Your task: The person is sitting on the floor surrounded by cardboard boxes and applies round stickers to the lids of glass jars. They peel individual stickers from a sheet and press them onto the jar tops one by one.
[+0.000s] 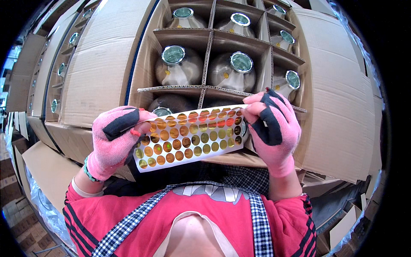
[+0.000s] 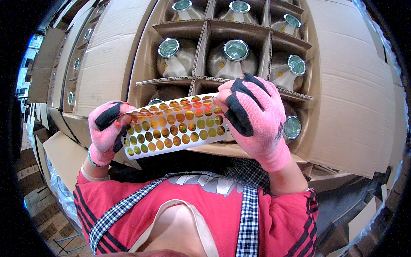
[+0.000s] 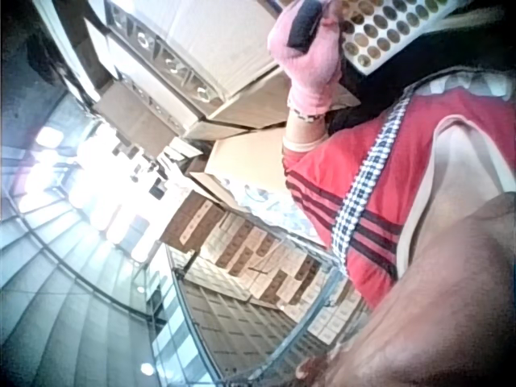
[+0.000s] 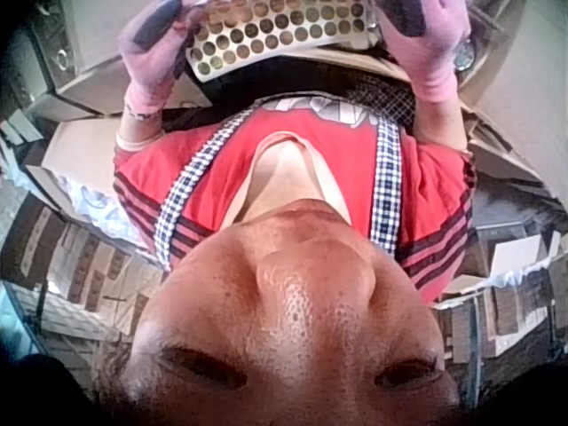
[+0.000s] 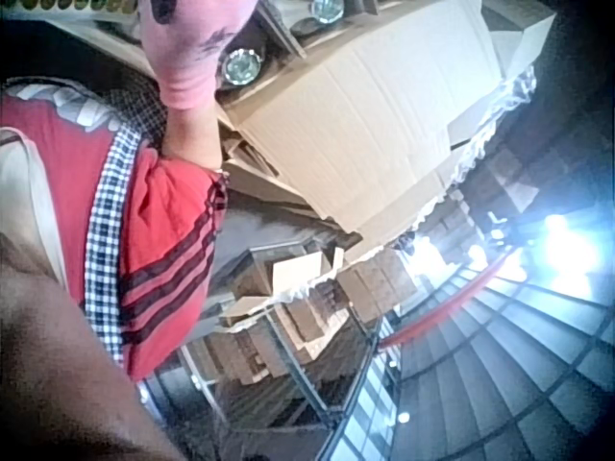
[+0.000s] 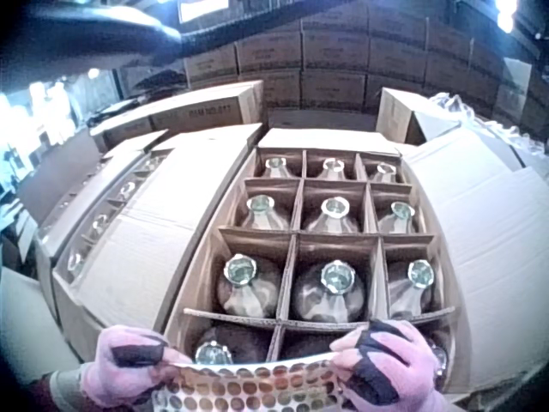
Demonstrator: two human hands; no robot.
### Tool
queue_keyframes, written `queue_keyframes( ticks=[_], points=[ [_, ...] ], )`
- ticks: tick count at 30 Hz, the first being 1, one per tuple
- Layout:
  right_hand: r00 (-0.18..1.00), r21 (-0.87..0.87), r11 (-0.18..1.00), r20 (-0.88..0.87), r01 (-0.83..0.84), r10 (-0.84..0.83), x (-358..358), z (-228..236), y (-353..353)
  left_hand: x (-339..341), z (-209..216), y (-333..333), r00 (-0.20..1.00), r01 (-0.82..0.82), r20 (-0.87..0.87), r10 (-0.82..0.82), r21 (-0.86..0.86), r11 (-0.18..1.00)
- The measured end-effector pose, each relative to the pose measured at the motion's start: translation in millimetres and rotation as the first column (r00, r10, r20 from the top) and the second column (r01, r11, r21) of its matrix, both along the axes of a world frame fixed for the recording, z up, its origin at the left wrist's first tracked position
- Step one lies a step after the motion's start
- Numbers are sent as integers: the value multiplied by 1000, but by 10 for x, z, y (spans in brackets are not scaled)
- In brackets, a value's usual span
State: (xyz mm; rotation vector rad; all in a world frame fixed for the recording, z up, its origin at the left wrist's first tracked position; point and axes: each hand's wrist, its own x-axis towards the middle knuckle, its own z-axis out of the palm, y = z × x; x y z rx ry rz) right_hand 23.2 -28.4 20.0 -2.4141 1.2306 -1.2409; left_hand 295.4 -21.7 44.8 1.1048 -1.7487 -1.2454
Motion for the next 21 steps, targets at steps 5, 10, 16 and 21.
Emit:
queue_keyframes(
  ticks=[5,10,16,21],
  points=[
    [967,174,984,255,-51,5,43,-26,17,208,-183,-16,956,-184,-182,230,240,953],
    [838,144,987,545,-66,-23,70,120,-170,1017,-508,-171,830,-458,-313,462,92,884],
    [946,-18,999,322,-37,41,681,655,-1140,1857,-961,76,590,-676,-517,621,106,730],
    [996,115,993,-94,22,-11,342,54,-2990,1664,-1009,-28,658,-575,-549,515,76,815]
  ],
)
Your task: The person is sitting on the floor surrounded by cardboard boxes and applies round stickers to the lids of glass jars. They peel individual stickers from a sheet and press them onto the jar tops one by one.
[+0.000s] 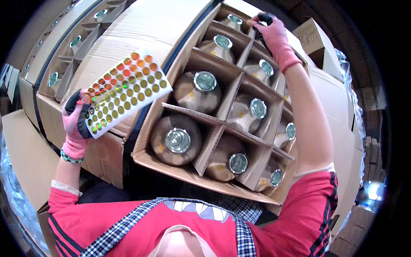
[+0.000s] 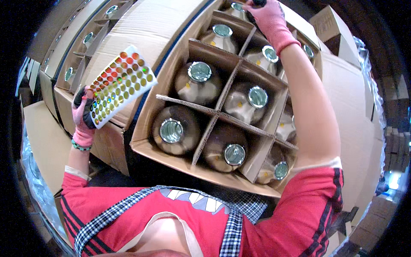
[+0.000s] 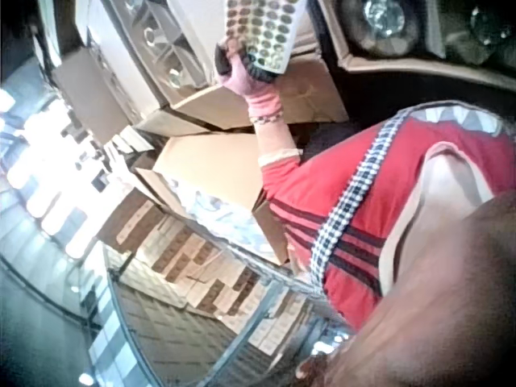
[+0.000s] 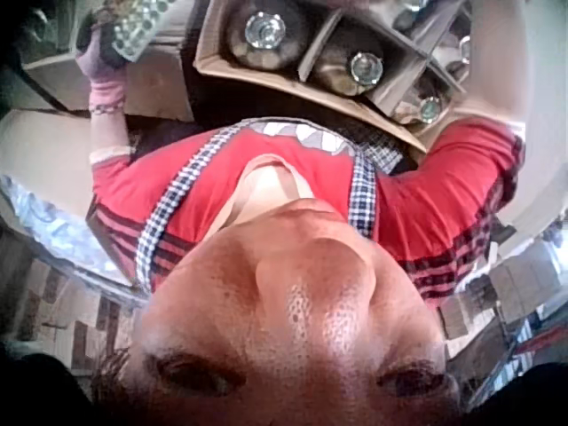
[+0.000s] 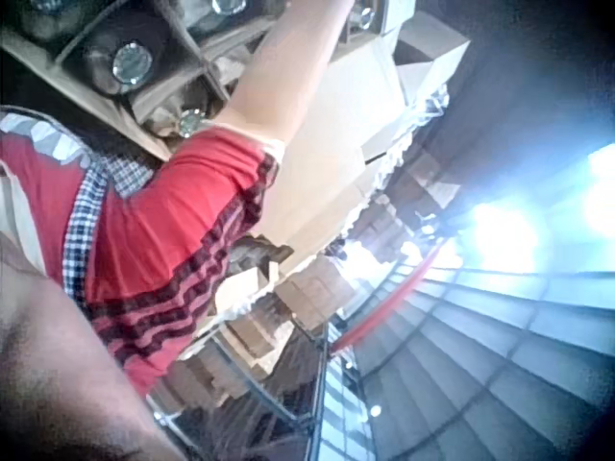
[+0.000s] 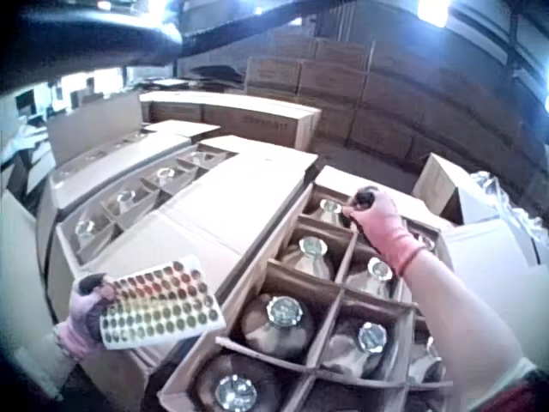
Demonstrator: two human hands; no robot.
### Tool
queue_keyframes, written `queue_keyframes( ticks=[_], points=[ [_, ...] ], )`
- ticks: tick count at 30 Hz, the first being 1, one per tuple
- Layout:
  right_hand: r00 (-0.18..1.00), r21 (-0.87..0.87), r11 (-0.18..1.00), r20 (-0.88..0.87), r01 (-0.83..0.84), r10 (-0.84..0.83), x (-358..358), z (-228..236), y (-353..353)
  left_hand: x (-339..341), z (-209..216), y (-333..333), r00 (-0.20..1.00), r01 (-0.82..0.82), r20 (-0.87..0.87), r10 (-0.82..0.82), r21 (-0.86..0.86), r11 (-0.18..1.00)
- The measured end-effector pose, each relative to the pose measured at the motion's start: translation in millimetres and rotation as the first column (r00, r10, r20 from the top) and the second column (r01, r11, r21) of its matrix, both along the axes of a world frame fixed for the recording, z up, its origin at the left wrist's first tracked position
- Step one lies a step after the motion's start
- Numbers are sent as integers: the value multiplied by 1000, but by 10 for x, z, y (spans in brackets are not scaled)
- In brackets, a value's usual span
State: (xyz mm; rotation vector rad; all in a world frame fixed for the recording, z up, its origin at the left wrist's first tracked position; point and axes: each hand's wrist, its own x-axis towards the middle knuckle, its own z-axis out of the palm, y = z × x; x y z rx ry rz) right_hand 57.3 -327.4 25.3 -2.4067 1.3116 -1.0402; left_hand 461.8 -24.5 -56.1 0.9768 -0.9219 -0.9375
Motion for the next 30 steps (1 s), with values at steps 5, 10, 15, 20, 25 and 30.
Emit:
queue_keyframes(
  ticks=[5,10,15,20,25,30],
  points=[
    [827,-51,971,-515,234,-226,296,-219,-560,-94,70,57,999,-45,-26,46,24,999],
    [659,119,966,-750,228,-63,592,-326,-860,-160,138,102,996,-70,58,63,134,989],
    [696,197,960,-718,201,2,566,-654,-1237,-170,146,90,998,-18,60,13,95,995],
    [482,-103,992,-867,76,-127,802,-591,-1026,-156,174,107,993,-40,111,26,123,992],
    [465,-134,963,-855,235,-232,887,-467,-852,-174,163,100,996,-35,89,22,144,989],
    [850,-342,884,-308,320,-427,533,-532,-616,-204,82,46,991,-49,126,42,55,997]
  ],
)
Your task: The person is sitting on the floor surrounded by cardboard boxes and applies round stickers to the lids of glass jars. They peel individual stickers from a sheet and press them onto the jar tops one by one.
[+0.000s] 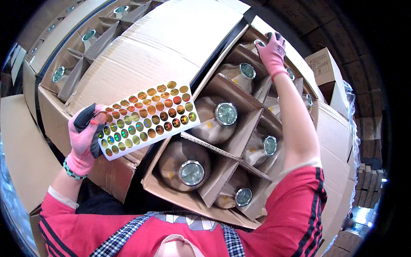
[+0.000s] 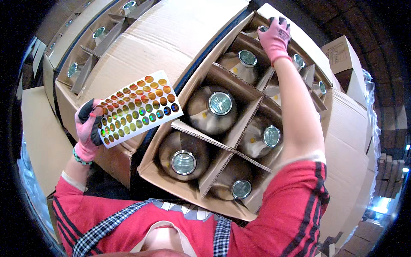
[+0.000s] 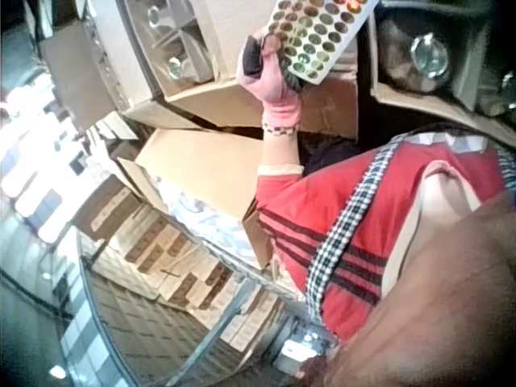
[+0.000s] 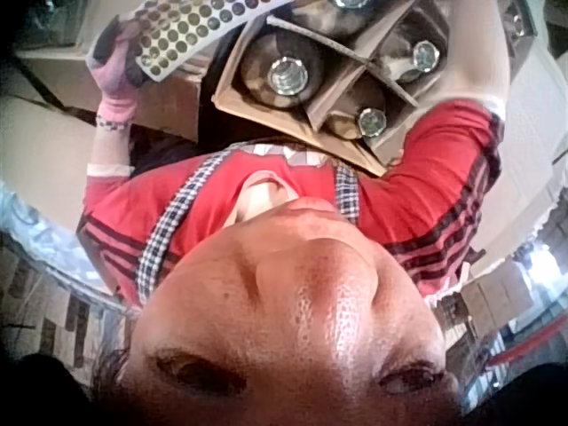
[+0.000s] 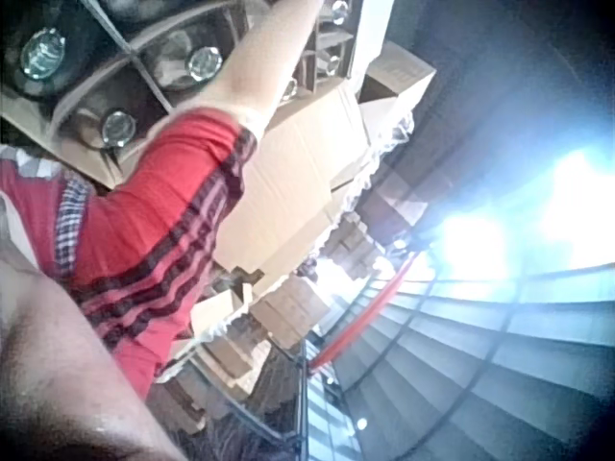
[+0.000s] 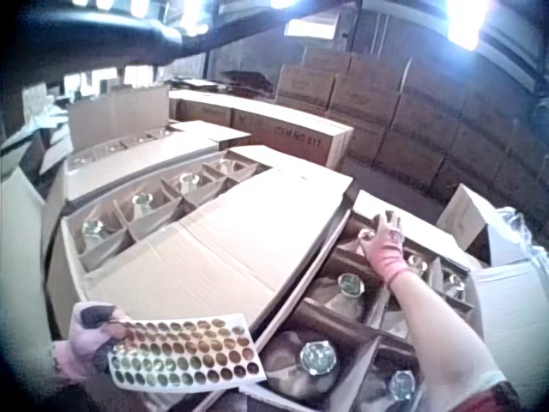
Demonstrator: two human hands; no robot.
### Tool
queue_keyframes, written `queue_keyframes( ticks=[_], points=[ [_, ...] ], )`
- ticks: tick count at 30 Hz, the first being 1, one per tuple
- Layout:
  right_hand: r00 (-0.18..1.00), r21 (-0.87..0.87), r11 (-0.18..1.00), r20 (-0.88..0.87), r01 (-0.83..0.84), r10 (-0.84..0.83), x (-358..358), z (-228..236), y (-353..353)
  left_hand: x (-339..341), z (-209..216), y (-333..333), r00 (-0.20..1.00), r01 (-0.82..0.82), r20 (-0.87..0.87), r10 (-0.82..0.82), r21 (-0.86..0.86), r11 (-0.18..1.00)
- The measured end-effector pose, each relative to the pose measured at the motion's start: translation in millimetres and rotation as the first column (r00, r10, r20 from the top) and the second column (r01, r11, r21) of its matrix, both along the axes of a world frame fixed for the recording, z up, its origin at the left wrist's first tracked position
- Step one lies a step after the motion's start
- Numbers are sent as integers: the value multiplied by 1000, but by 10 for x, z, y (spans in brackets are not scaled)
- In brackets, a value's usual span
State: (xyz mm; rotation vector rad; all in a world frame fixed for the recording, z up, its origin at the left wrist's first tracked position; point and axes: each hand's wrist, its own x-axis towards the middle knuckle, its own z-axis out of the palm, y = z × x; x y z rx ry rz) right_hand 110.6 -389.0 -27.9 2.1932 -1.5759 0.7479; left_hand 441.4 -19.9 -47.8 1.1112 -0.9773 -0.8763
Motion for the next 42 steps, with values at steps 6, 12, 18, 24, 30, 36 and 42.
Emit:
queue_keyframes(
  ticks=[6,12,18,24,30,36,42],
  points=[
    [674,105,711,438,-696,595,356,478,2078,-115,85,-50,998,-61,-15,61,-1,998],
    [536,381,412,318,-828,783,567,364,3511,-189,118,-194,983,-176,58,177,-13,984],
    [397,452,260,241,-854,885,601,29,3694,106,311,29,965,-248,112,236,107,963],
    [466,493,334,172,-803,868,529,-68,3724,636,736,1173,778,-628,129,614,136,767],
    [454,449,366,105,-816,885,528,-85,3755,840,668,2353,109,-975,893,437,10,223],
    [429,453,346,92,-822,899,540,-11,3802,1015,283,2114,88,-950,993,73,62,305],
    [471,498,357,120,-790,874,538,39,3840,1625,153,2091,33,-961,953,-302,114,253]
  ],
)
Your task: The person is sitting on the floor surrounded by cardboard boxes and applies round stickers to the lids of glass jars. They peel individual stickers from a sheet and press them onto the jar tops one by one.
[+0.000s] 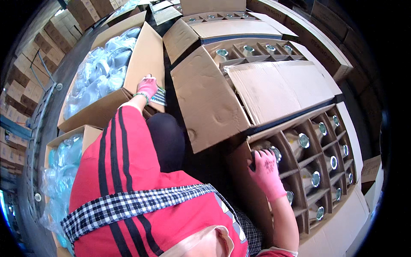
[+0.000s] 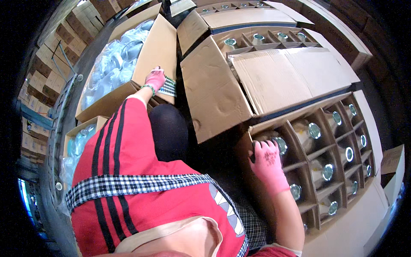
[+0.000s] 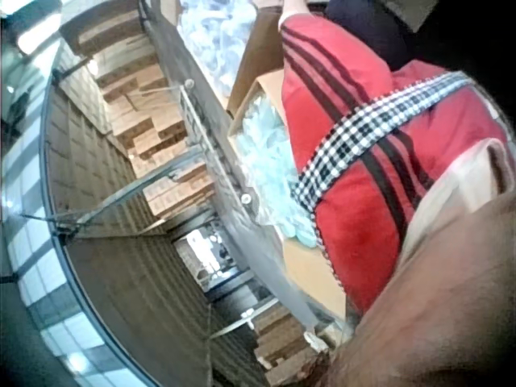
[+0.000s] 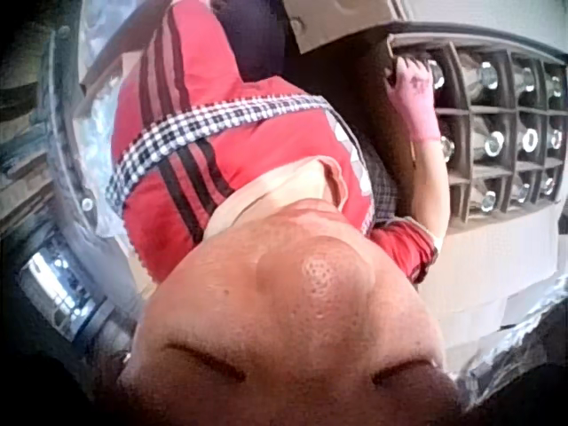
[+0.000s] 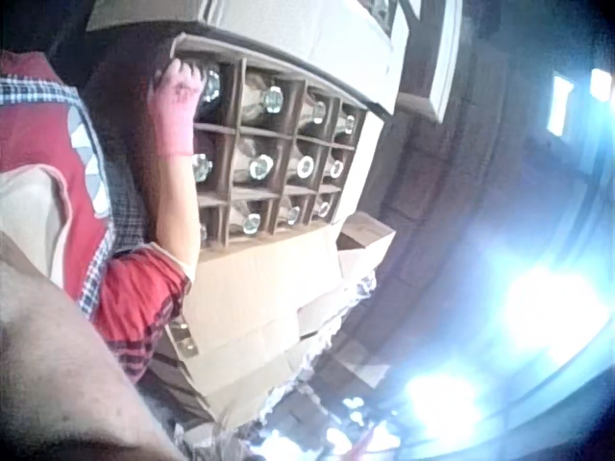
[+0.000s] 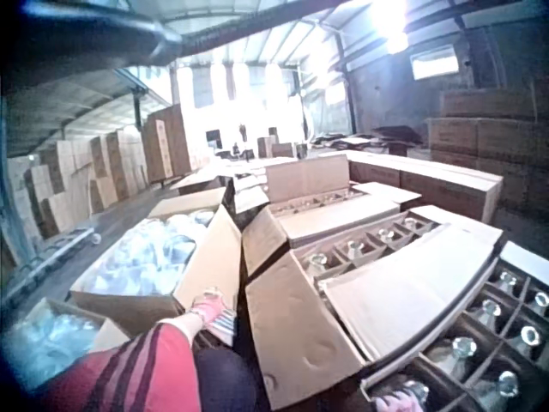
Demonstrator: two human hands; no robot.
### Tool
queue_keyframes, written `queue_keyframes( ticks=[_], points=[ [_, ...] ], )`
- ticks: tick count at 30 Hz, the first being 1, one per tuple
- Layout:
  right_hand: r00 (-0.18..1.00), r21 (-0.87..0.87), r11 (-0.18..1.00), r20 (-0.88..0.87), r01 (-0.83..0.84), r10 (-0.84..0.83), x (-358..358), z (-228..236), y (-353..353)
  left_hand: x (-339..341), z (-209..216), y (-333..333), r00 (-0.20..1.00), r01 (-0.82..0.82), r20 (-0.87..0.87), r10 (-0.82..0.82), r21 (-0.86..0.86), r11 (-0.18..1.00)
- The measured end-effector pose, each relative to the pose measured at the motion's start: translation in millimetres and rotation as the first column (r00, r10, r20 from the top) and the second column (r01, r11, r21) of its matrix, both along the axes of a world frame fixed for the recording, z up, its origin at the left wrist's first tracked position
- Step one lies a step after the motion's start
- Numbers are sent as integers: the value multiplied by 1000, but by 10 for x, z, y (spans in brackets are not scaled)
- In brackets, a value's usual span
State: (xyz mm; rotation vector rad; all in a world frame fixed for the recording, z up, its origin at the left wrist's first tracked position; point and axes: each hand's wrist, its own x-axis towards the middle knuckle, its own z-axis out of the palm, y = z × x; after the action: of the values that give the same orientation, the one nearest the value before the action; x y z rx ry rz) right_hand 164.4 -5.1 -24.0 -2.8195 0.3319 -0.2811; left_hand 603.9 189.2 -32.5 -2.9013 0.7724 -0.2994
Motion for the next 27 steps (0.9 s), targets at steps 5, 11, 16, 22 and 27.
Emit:
queue_keyframes(
  ticks=[5,11,16,22,27],
  points=[
    [999,-44,999,-45,22,-24,41,97,59,428,27,372,996,49,62,-61,177,983],
    [995,-39,996,-44,84,-85,45,88,84,944,160,1183,957,202,162,-241,222,954],
    [982,15,989,-124,144,-141,-13,76,71,885,-29,2131,961,215,135,-240,175,961],
    [936,-6,943,-117,333,-331,329,286,118,1760,-509,3161,992,-17,127,-6,180,984],
    [887,-79,884,31,461,-460,983,366,-64,1923,-712,2450,983,-22,-183,29,38,999]
  ],
)
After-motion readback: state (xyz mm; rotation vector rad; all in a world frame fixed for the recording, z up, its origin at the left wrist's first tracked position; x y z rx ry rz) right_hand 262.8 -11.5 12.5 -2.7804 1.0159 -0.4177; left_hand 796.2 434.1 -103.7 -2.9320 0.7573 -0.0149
